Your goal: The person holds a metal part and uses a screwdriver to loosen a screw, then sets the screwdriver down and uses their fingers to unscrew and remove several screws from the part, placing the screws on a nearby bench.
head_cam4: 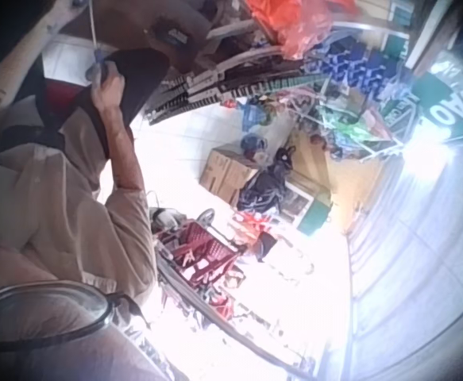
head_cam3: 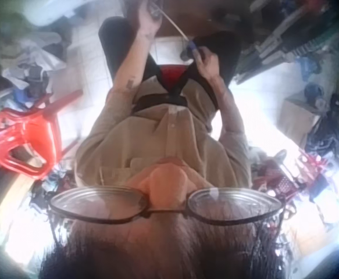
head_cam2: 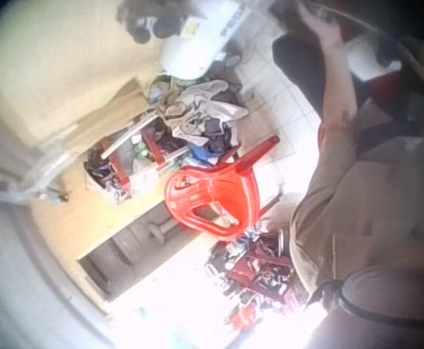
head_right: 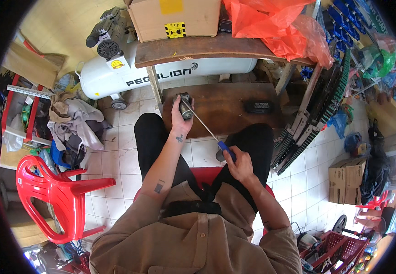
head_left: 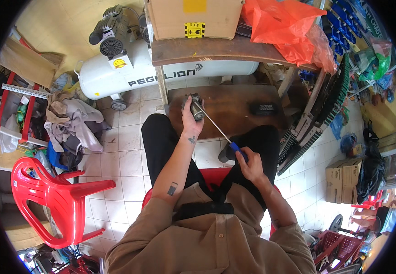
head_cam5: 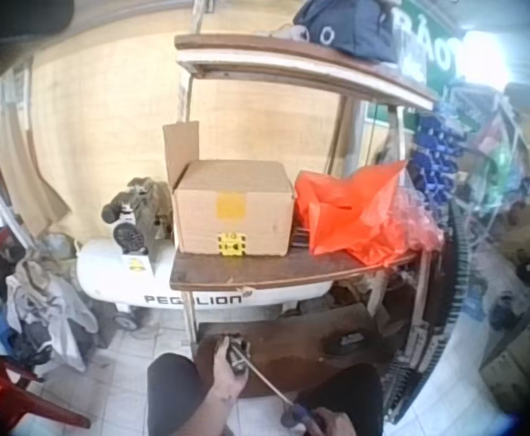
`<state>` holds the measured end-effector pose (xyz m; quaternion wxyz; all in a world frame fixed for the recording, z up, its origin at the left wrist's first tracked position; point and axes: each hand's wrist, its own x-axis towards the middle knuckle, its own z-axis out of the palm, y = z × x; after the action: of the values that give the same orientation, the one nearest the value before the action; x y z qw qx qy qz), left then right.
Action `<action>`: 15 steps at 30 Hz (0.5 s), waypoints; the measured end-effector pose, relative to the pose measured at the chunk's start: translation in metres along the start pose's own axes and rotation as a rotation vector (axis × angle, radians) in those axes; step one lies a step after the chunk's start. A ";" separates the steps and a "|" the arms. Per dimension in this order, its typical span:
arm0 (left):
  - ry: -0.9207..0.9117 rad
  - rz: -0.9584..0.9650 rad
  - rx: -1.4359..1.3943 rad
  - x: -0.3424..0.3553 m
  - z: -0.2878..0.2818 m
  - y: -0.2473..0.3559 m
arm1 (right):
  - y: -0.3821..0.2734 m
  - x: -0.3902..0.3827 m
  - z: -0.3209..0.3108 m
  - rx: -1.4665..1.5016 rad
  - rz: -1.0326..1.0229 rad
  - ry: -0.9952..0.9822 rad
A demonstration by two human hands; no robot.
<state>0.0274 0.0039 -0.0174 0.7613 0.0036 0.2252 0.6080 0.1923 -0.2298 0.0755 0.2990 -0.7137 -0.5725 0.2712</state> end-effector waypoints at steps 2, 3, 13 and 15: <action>-0.015 -0.005 0.040 0.003 -0.004 -0.001 | 0.000 0.000 0.001 -0.006 0.009 -0.003; -0.016 0.000 0.045 0.005 -0.006 -0.002 | 0.001 0.000 0.001 -0.010 0.015 -0.004; 0.006 -0.001 0.055 0.000 -0.002 -0.005 | 0.003 0.001 0.004 -0.013 0.000 0.009; 0.007 0.016 0.059 0.000 -0.003 -0.005 | 0.004 0.001 0.005 -0.013 -0.005 0.017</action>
<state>0.0316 0.0021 -0.0212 0.7552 0.0255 0.2455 0.6073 0.1920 -0.2289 0.0690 0.2997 -0.7165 -0.5734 0.2608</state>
